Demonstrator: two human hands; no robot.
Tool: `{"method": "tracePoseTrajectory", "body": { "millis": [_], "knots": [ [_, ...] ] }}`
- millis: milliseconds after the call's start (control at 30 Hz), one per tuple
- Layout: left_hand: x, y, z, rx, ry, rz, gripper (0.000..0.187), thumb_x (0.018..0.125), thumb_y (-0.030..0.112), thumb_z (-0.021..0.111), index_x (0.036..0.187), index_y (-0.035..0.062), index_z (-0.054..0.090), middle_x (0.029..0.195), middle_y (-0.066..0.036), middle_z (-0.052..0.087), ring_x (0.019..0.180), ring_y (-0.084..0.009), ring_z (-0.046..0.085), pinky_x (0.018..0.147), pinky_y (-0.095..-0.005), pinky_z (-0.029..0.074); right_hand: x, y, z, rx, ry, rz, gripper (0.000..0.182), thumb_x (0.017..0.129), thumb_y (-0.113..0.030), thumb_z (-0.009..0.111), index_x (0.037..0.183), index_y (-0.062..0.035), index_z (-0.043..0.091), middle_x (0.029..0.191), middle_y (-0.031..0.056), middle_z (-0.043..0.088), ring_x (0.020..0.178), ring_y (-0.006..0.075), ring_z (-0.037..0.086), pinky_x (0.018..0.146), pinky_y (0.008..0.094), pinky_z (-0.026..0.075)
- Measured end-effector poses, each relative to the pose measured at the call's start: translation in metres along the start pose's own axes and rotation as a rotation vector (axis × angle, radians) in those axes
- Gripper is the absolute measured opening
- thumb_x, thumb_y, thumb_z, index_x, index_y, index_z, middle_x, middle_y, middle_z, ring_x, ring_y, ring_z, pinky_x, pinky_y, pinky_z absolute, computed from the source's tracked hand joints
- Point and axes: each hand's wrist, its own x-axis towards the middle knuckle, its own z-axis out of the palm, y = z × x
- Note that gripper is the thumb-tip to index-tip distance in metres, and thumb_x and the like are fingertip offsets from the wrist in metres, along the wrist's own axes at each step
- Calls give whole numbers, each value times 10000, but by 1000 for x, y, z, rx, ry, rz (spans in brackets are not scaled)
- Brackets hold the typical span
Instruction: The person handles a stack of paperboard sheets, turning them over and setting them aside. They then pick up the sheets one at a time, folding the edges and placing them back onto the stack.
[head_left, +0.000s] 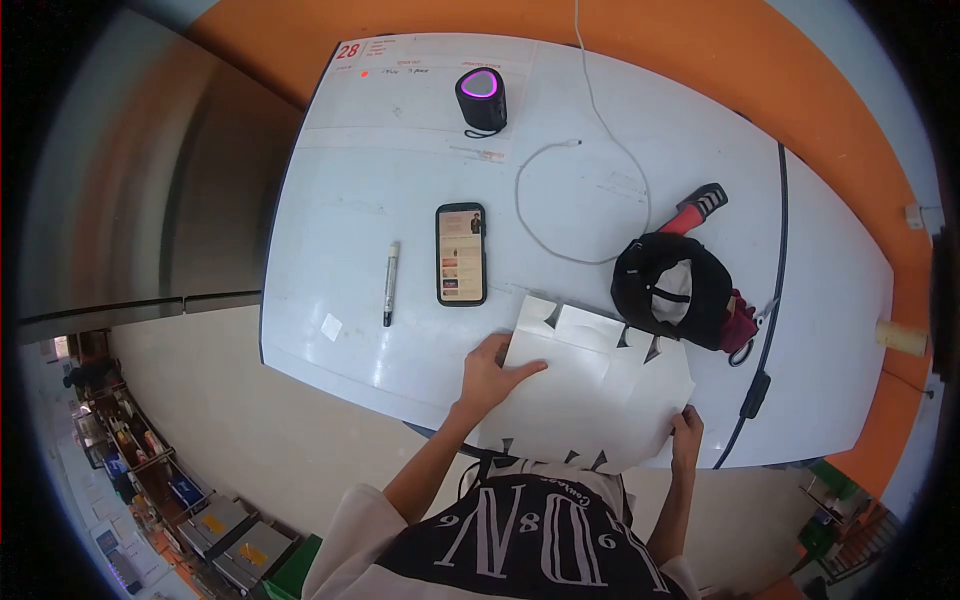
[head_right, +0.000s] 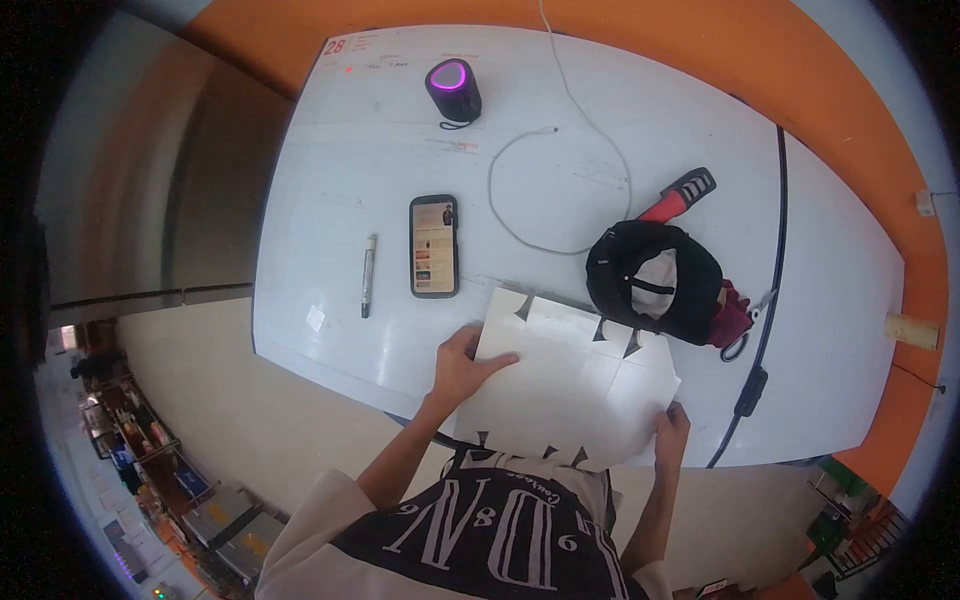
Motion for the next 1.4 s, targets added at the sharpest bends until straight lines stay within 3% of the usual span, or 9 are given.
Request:
{"method": "tracePoseTrajectory", "body": {
  "millis": [167,233,367,667,733,833,967,1133,1400],
  "knots": [
    [0,-7,3,-7,9,6,591,728,350,971,1101,-37,727,989,-149,774,823,-234,763,733,-346,613,3,8,-7,-7,-36,48,326,869,-102,578,1122,85,667,913,62,667,770,137,536,702,304,435],
    [-1,-4,4,-47,32,19,618,716,396,974,1087,-35,732,981,-141,765,781,-231,741,694,-341,586,2,4,-4,-1,-1,14,285,864,-116,565,1069,43,684,853,8,634,724,99,487,653,276,384],
    [-2,-3,4,-55,45,14,615,719,394,973,1091,-31,733,987,-143,766,816,-241,755,714,-350,601,2,8,-3,0,10,-4,285,877,-118,567,1084,40,684,868,10,642,736,100,494,655,280,388],
    [-2,-9,8,-75,36,2,631,719,395,974,1110,-36,727,980,-146,768,797,-243,755,703,-350,605,6,27,-16,17,-42,7,307,903,-116,557,1133,50,676,931,39,684,808,135,597,768,295,497],
    [-3,-8,6,-97,36,-8,633,720,393,974,1115,-35,726,974,-145,768,795,-240,755,701,-349,606,3,16,-13,306,-58,30,326,895,-119,558,1145,50,682,947,52,696,810,152,624,766,286,517],
    [-3,-6,5,-51,40,24,632,724,386,973,1119,-38,723,972,-146,771,798,-238,755,705,-350,606,8,15,-13,104,-55,55,346,877,-117,570,1153,59,681,945,64,696,792,158,621,759,285,522],
    [-3,-2,4,-62,41,5,641,724,388,972,1126,-44,723,982,-153,775,802,-242,757,716,-350,607,14,25,-18,35,-84,-4,328,874,-118,582,1130,63,677,927,68,686,791,158,618,743,299,523],
    [-4,-9,8,-45,80,36,641,722,391,972,1125,-45,728,980,-158,775,808,-246,759,727,-356,607,13,14,-6,-132,-6,-29,250,874,-113,577,1049,46,658,848,30,623,728,116,536,653,295,441],
    [-4,-6,9,-81,74,22,638,723,372,973,1125,-53,720,979,-163,775,763,-236,757,687,-342,607,7,14,-9,1,-38,-1,278,869,-106,551,1078,45,657,865,26,626,740,117,513,675,285,416]
  ]
}}
